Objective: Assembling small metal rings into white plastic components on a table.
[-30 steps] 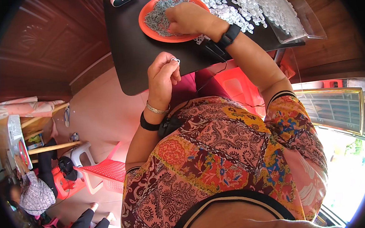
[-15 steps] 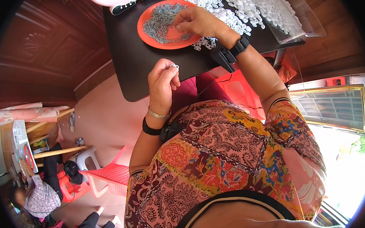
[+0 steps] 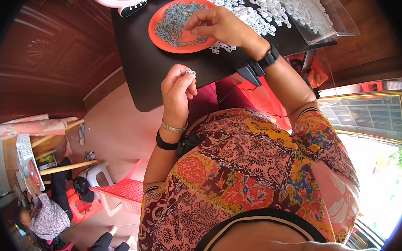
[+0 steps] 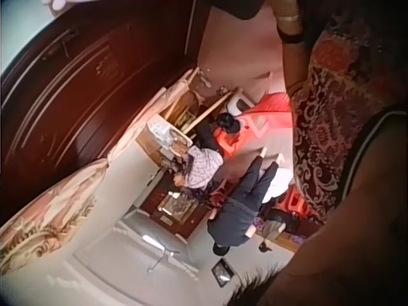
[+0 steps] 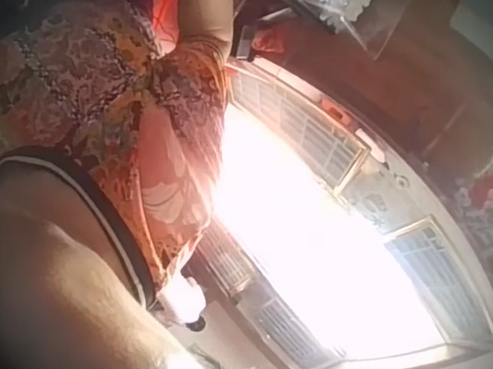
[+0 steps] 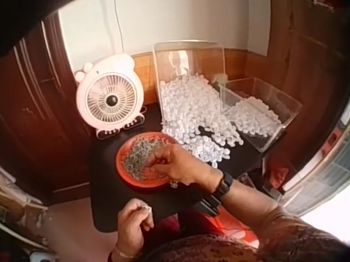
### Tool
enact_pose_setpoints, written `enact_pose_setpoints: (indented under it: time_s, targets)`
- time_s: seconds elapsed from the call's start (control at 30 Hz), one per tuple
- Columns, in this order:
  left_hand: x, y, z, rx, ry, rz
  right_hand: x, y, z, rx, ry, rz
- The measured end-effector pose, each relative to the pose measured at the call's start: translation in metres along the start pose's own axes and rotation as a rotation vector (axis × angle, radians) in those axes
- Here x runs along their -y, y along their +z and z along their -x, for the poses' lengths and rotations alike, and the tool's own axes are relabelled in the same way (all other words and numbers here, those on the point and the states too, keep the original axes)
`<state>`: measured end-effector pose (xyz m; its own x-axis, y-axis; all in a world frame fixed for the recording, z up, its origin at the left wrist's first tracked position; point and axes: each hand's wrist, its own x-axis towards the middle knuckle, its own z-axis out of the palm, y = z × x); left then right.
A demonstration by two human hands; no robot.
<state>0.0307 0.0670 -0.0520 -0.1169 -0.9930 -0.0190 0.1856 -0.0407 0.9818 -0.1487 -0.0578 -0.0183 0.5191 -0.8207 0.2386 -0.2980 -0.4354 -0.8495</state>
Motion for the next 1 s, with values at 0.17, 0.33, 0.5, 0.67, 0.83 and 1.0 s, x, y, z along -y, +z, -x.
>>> enact_pose_setpoints:
  time_s: [0.17, 0.33, 0.5, 0.67, 0.83, 1.0]
  targets:
    - [-0.001, 0.001, 0.004, 0.034, 0.095, 0.012, 0.036, 0.011, 0.039, 0.068, -0.074, -0.186]
    - [-0.005, 0.004, 0.006, 0.057, 0.167, -0.11, 0.05, 0.014, 0.057, 0.142, -0.104, -0.152]
    - [-0.004, 0.006, 0.007, 0.079, 0.157, -0.148, 0.053, 0.015, 0.06, 0.167, -0.115, -0.136]
    - [-0.003, 0.004, 0.007, 0.082, 0.128, -0.154, 0.051, 0.014, 0.061, 0.175, -0.167, -0.119]
    - [-0.003, 0.005, 0.007, 0.088, 0.141, -0.16, 0.053, 0.007, 0.059, 0.234, -0.154, 0.025]
    - [-0.002, 0.004, 0.008, 0.097, 0.142, -0.169, 0.055, 0.009, 0.059, 0.227, -0.175, -0.001]
